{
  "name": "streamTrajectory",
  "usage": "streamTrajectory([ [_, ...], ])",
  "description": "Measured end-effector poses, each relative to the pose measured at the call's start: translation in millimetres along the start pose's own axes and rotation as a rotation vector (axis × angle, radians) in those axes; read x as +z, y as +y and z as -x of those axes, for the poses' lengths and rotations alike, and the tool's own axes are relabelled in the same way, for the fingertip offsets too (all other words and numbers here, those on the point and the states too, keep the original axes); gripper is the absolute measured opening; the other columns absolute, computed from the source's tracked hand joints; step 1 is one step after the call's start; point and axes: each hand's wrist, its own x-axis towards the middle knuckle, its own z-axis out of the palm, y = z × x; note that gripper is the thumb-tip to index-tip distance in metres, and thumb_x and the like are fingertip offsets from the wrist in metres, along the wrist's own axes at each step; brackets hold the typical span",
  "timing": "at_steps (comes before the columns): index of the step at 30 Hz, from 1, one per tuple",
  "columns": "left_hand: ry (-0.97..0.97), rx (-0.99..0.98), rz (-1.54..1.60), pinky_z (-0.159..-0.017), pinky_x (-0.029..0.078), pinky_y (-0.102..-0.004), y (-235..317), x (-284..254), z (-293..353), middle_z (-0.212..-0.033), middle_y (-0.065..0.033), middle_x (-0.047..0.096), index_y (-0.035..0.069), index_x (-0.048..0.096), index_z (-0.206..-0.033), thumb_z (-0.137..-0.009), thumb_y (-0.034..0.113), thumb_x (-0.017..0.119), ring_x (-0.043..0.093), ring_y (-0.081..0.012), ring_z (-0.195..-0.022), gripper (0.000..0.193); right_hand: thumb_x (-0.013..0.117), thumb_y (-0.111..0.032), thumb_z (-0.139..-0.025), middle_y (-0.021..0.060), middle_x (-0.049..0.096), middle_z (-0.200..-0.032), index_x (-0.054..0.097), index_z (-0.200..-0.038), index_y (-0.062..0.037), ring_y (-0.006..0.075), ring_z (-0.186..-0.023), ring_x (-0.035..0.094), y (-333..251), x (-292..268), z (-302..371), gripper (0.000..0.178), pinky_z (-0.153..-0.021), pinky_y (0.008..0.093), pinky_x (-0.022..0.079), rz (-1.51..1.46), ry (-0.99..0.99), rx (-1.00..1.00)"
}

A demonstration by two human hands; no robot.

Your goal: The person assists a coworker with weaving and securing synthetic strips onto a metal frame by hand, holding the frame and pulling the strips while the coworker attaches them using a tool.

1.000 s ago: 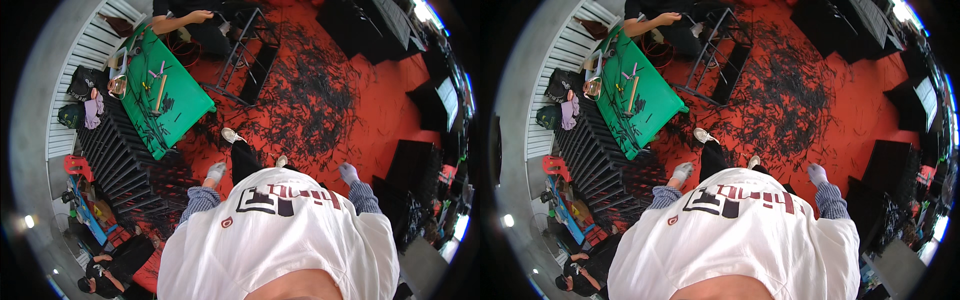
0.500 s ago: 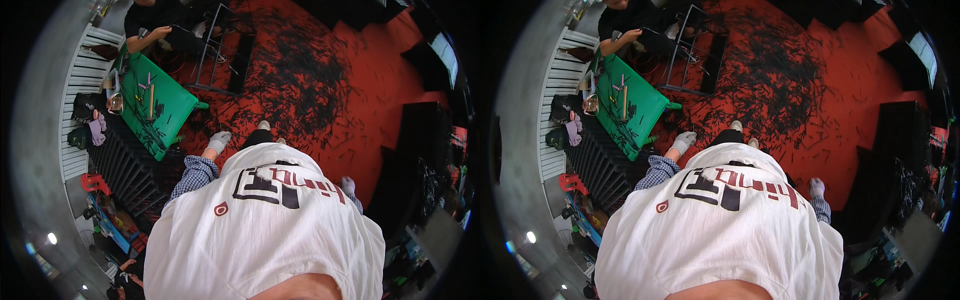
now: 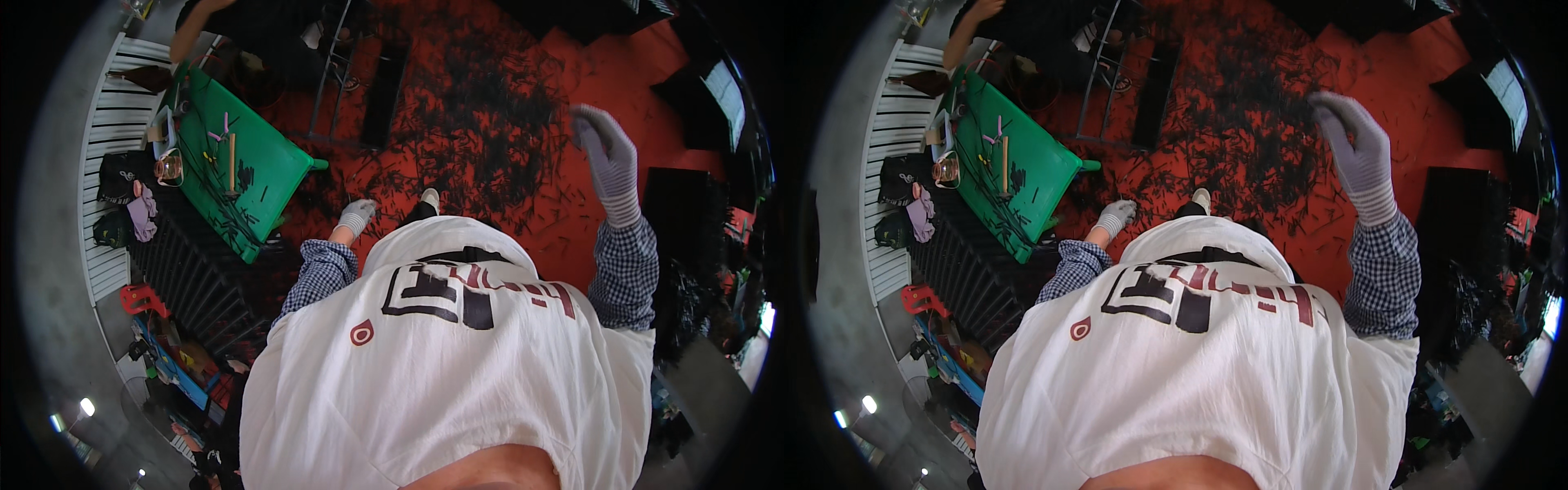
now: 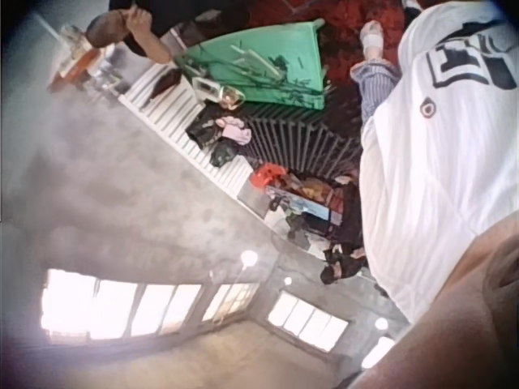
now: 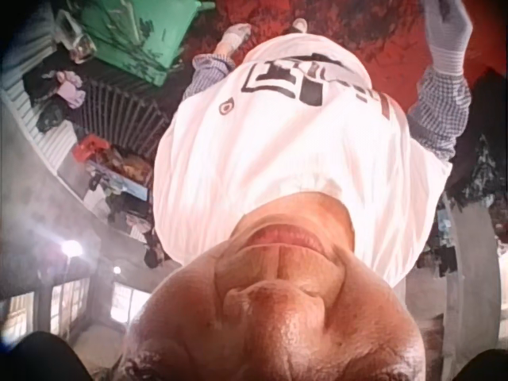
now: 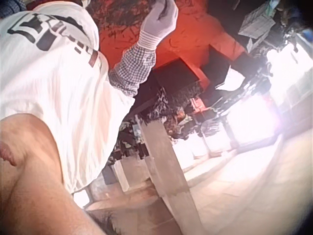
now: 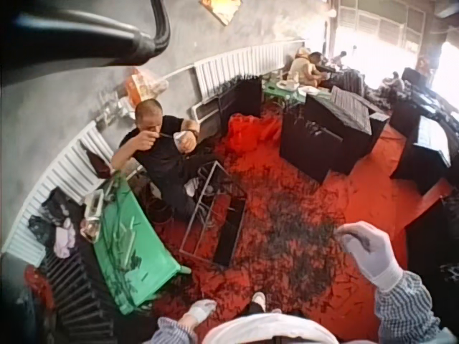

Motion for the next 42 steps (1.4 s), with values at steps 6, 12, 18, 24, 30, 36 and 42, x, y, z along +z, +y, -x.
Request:
streamTrajectory([
  [6, 0.075, -0.171, 0.092, -0.059, 0.045, -0.0258, 33.0, -4.5, 34.9, -0.081, -0.0058, 0.063, 0.004, 0.061, -0.108, -0.089, 0.017, 0.052, 0.056, -0.0134, -0.066, 0.025, 0.054, -0.011, -0.089, 0.0056, 0.063, -0.093, 0.06, -0.109, -0.0035, 0.0099, -0.082, 0.06, -51.8, 3.5, -76.0, 0.022, -0.073, 0.02, 0.05, -0.298, -0.054, -0.396],
  [12, 0.159, -0.216, -0.06, -0.055, 0.043, -0.029, -47.5, -9.4, 16.3, -0.077, -0.005, 0.062, 0.006, 0.062, -0.103, -0.088, 0.023, 0.051, 0.056, -0.0158, -0.063, 0.025, 0.052, -0.014, -0.091, 0.0064, 0.061, -0.086, 0.058, -0.106, 0.002, 0.01, -0.068, 0.055, -73.8, -18.3, -110.9, 0.022, -0.063, 0.0226, 0.047, -0.259, -0.087, -0.357],
  [18, 0.248, -0.313, 0.004, -0.056, 0.043, -0.0313, 7.2, 52.0, 34.4, -0.073, -0.0059, 0.062, 0.005, 0.063, -0.091, -0.086, 0.027, 0.051, 0.056, -0.0173, -0.059, 0.025, 0.055, -0.012, -0.089, 0.0062, 0.064, -0.094, 0.06, -0.109, -0.0039, 0.01, -0.085, 0.061, 51.0, -53.2, -136.3, 0.022, -0.073, 0.02, 0.05, -0.11, -0.099, -0.422],
  [24, 0.206, -0.323, 0.143, -0.063, 0.046, -0.0325, 40.0, 145.7, 38.7, -0.084, -0.0068, 0.064, 0.006, 0.061, -0.102, -0.088, 0.022, 0.045, 0.059, -0.0218, -0.071, 0.026, 0.055, -0.008, -0.088, 0.0048, 0.063, -0.09, 0.062, -0.107, -0.0034, 0.0079, -0.076, 0.058, 150.5, -118.5, -133.3, 0.021, -0.067, 0.0206, 0.049, -0.226, -0.135, -0.108],
  [30, -0.193, 0.2, -1.062, -0.087, 0.045, -0.0334, 129.4, 224.6, 44.5, -0.114, -0.0105, 0.059, 0.011, 0.06, -0.11, -0.083, 0.015, 0.046, 0.055, -0.0262, -0.104, 0.03, 0.054, -0.006, -0.088, 0.006, 0.063, -0.091, 0.061, -0.106, -0.0023, 0.0096, -0.076, 0.058, 213.4, -164.6, -140.3, 0.02, -0.068, 0.0211, 0.049, -0.209, -0.198, 0.016],
  [36, 0.047, -0.129, -0.042, -0.076, 0.047, -0.0347, 142.9, 246.0, -6.6, -0.101, -0.0108, 0.064, 0.011, 0.061, -0.111, -0.086, 0.021, 0.049, 0.06, -0.0249, -0.087, 0.029, 0.054, -0.006, -0.088, 0.0064, 0.063, -0.092, 0.061, -0.105, -0.0009, 0.0093, -0.076, 0.058, 240.0, -186.7, -166.6, 0.019, -0.067, 0.0213, 0.049, -0.23, -0.215, 0.069],
  [42, 0.141, -0.183, 0.238, -0.061, 0.045, -0.03, 208.6, 237.6, -64.4, -0.082, -0.0067, 0.064, 0.006, 0.063, -0.106, -0.085, 0.021, 0.053, 0.057, -0.016, -0.068, 0.028, 0.055, -0.004, -0.087, 0.006, 0.062, -0.089, 0.061, -0.103, -0.0003, 0.0084, -0.071, 0.055, 267.9, -198.8, -196.7, 0.018, -0.065, 0.0206, 0.047, -0.147, -0.177, 0.015],
])
